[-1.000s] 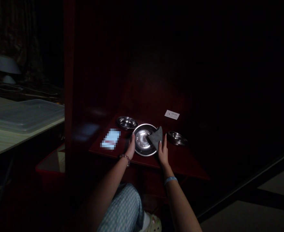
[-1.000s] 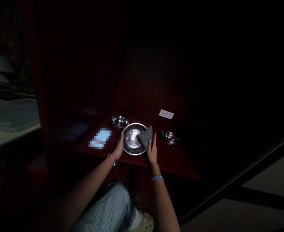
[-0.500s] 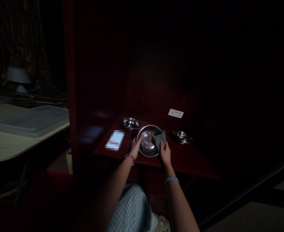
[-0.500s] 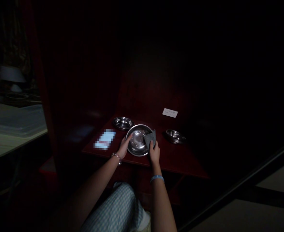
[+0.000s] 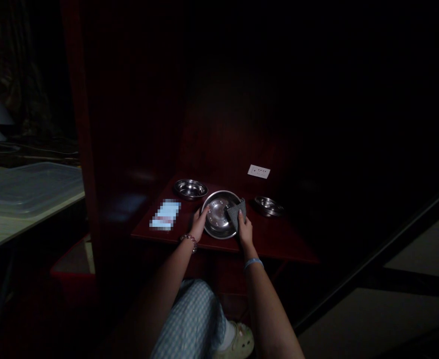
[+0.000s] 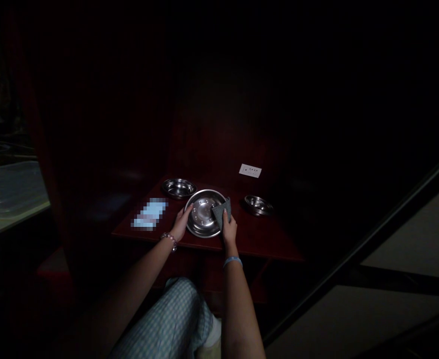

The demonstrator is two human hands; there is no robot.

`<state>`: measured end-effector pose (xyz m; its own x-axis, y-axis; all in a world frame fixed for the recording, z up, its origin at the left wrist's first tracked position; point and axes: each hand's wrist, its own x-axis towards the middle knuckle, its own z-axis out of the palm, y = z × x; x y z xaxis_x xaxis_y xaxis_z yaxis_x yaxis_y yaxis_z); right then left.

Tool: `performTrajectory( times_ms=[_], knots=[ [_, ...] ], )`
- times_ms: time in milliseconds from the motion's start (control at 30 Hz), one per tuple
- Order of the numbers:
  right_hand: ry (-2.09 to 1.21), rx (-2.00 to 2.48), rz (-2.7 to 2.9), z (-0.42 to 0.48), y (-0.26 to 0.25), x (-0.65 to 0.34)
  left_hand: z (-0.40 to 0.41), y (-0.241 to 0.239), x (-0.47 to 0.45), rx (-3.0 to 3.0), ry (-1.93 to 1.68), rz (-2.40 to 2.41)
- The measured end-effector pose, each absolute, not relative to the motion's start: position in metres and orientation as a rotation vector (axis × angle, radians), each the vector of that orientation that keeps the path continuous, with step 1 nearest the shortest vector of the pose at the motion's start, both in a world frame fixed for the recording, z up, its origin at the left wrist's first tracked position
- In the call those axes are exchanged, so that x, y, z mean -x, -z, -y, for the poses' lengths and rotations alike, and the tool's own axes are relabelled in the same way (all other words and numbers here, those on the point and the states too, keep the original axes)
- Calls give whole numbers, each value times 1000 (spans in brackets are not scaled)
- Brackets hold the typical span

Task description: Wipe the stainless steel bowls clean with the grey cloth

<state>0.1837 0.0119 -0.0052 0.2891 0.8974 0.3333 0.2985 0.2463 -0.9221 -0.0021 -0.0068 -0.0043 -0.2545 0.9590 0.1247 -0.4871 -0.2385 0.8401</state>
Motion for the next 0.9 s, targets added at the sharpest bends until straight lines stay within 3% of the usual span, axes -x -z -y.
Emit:
performTrajectory(
  times_ms=[900],
  knots=[
    [-488, 1529, 1203, -23, 15, -195, 12, 4, -1, -996, -1573, -934]
  ],
)
